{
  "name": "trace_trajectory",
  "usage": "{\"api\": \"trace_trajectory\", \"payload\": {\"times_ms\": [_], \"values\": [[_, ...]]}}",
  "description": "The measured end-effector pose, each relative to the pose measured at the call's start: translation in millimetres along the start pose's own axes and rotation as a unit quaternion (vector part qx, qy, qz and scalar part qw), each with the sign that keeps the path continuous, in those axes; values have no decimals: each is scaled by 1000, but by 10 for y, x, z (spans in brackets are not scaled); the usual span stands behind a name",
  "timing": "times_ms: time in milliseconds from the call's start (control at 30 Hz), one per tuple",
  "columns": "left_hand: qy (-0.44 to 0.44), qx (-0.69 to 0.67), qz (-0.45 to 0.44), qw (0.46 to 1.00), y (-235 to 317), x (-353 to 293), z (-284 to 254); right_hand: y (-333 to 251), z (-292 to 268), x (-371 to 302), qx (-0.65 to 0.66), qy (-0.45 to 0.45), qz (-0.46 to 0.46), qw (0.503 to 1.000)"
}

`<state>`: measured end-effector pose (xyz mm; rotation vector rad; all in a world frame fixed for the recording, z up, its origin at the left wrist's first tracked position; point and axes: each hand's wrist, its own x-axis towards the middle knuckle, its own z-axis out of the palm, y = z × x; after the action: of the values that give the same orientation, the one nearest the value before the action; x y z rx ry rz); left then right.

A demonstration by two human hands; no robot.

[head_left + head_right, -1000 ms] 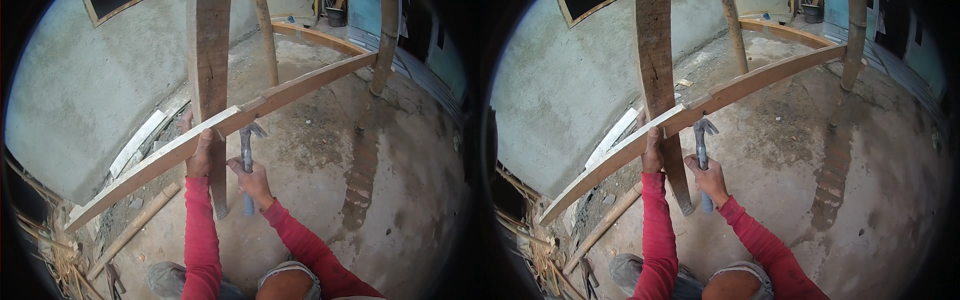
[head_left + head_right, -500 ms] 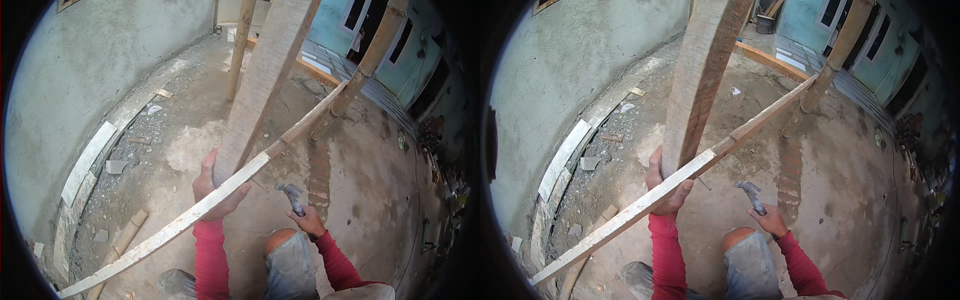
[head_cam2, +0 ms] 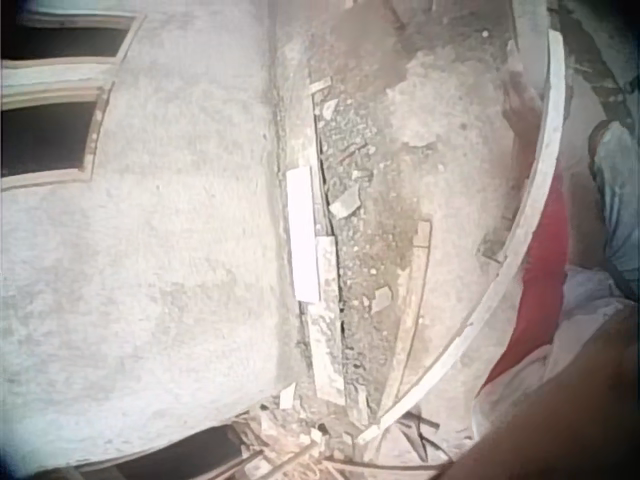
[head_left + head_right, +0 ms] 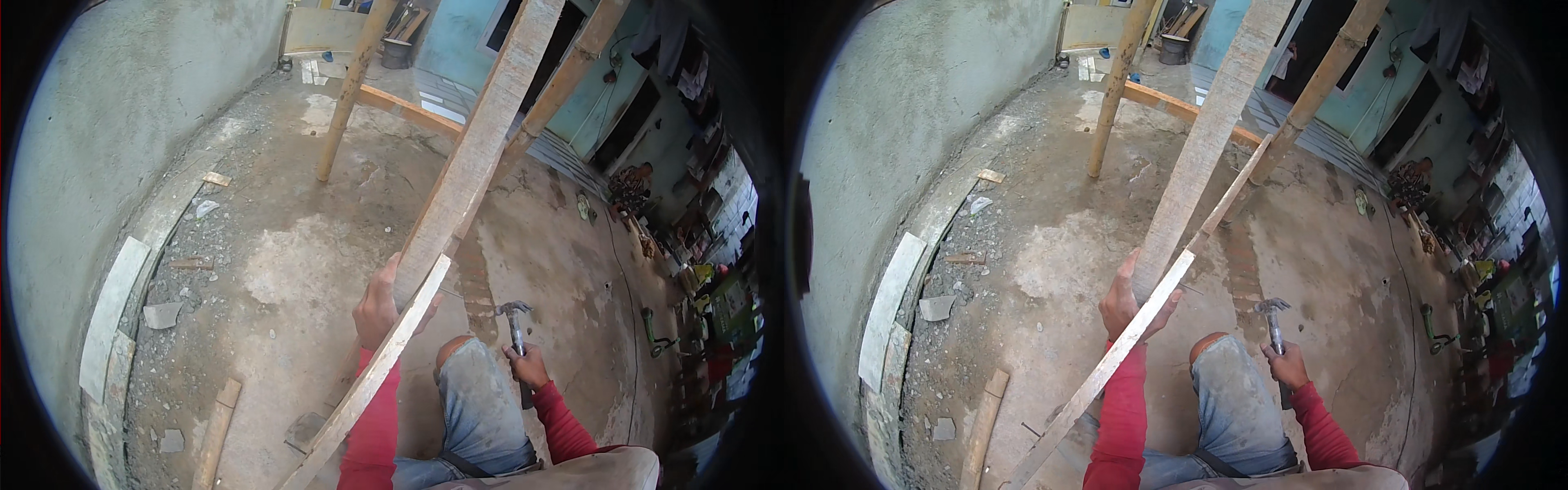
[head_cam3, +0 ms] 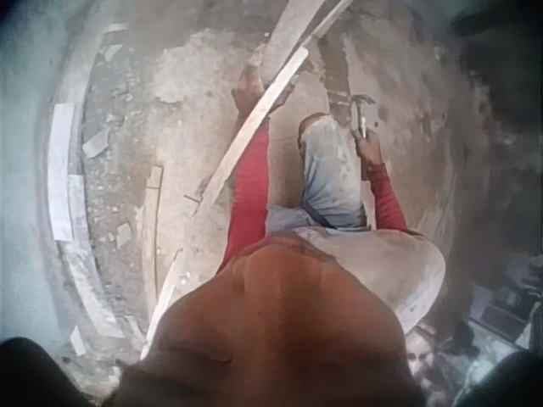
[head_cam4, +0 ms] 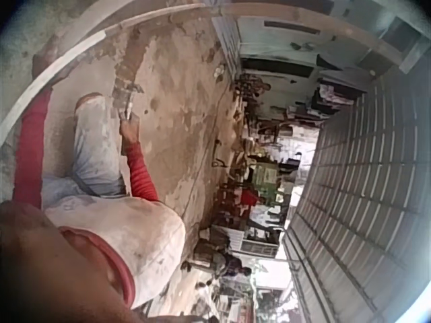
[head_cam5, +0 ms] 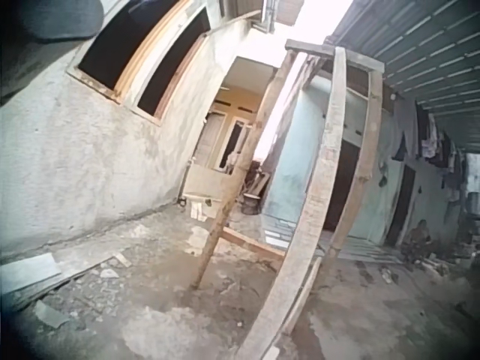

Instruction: Cutting and hammering wooden frame components together for a structure.

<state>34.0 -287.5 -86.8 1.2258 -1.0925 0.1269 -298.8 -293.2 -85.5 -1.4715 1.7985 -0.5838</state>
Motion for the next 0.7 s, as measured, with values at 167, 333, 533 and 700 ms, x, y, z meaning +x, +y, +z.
{"api": "trace_trajectory", "payload": {"times_ms": [167, 333, 533, 700], "values": [[13, 11, 18, 1000, -81, -49, 83, -595, -36, 210, 162, -26, -27, 986], [2, -5, -44, 999, -101, -129, 90, -842, -72, 615, 341, -54, -29, 938], [72, 11, -76, 994, -57, -206, 213, -501, -101, 2134, 436, -82, -23, 896], [181, 5, -116, 977, -439, -600, -77, 42, 313, 4390, 460, -30, -10, 887]]}}
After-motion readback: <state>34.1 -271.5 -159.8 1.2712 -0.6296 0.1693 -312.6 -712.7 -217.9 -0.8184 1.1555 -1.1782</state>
